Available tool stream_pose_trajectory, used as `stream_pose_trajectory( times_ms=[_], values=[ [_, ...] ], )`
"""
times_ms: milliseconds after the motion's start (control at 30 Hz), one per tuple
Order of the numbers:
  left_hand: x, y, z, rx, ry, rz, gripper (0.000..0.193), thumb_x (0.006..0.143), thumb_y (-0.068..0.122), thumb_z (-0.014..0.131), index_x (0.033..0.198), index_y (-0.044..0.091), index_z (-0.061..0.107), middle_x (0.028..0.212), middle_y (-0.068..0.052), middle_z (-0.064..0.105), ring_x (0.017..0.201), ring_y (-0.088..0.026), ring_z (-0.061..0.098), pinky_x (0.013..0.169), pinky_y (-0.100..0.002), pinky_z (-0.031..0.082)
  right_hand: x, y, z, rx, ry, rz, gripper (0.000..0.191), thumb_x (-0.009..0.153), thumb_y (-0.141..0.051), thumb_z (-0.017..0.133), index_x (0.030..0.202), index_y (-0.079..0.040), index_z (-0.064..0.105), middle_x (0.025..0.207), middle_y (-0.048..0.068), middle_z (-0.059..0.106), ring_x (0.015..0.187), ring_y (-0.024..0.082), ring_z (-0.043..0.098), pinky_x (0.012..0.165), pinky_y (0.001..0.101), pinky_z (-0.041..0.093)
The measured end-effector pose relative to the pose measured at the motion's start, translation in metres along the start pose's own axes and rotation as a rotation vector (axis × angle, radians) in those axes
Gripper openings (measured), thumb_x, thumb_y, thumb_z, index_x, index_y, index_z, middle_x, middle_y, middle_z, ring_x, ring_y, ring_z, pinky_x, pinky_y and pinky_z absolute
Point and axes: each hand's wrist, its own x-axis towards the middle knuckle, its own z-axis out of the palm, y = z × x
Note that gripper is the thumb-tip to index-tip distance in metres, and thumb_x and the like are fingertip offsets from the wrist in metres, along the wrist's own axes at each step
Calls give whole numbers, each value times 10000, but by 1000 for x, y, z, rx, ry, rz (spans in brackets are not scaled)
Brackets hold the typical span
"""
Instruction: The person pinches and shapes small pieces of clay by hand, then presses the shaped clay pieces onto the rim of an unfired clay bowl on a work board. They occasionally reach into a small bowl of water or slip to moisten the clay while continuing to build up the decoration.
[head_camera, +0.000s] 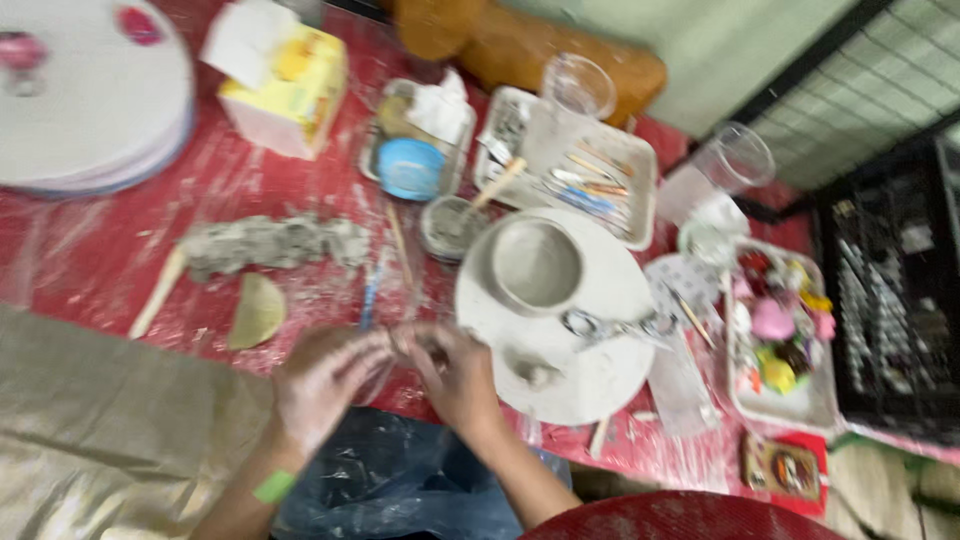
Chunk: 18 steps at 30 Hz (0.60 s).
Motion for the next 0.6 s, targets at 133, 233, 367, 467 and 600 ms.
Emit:
stream_pose_trajectory(
  times_ms=[133,233,367,467,600],
  values=[
    [42,-75,-57,285,79,-57,395,951,268,757,1310,116,693,1225,-163,719,1106,-323,684,950,-441,545,109,5,67,-136,121,-336,205,953,-59,674,1155,-25,692,1043,201,742,889,304,751,759,377,594],
    [73,-124,-88,848,22,6,655,819,378,786,1367,70,601,1382,-218,642,1225,-402,606,925,-545,454,160,-1,116,-459,-134,-365,395,993,-213,588,1368,-92,606,1320,194,650,1254,366,589,1067,485,461],
    [99,-159,-77,412,-274,-136,699,783,406,806,1357,99,551,1313,-186,586,1250,-390,531,1078,-528,410,176,-11,146,-714,-495,-239,625,993,-367,493,1524,-75,341,1574,209,350,1484,385,256,1207,532,187],
    [100,-166,-61,525,-331,-146,665,708,336,832,1268,83,578,1236,-200,572,1203,-415,511,1024,-543,403,172,-11,144,-874,-602,-164,655,1038,-395,398,1584,-71,235,1640,211,238,1541,390,176,1237,549,140],
    [99,-172,-63,441,-335,-143,554,763,278,799,1225,96,555,1217,-151,607,1164,-387,555,1031,-502,460,172,-8,146,-839,-583,-214,610,1054,-402,331,1545,-49,248,1625,249,182,1519,415,133,1207,585,110]
  ],
)
